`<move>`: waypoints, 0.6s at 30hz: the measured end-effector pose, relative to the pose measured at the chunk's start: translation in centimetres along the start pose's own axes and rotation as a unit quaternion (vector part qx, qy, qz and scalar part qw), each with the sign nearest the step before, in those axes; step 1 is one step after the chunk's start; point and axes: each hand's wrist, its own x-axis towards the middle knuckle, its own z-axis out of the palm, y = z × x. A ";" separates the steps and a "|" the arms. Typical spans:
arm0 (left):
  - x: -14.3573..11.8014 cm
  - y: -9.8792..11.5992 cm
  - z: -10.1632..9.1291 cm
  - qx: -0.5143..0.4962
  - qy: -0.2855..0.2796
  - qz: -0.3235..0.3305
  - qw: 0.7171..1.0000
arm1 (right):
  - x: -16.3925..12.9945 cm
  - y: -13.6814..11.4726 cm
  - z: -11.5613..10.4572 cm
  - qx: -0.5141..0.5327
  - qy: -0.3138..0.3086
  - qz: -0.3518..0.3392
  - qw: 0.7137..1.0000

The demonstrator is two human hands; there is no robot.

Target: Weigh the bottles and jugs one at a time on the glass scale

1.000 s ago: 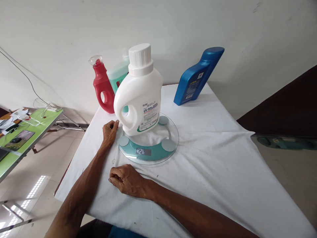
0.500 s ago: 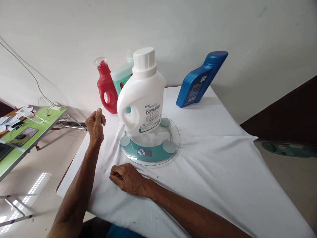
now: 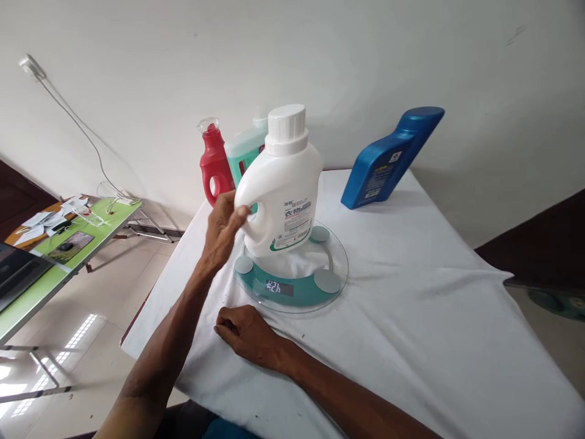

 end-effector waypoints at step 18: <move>3.1 1.7 -0.7 -0.079 0.210 -0.053 0.973 | 0.1 0.6 0.2 0.008 -0.006 0.012 1.000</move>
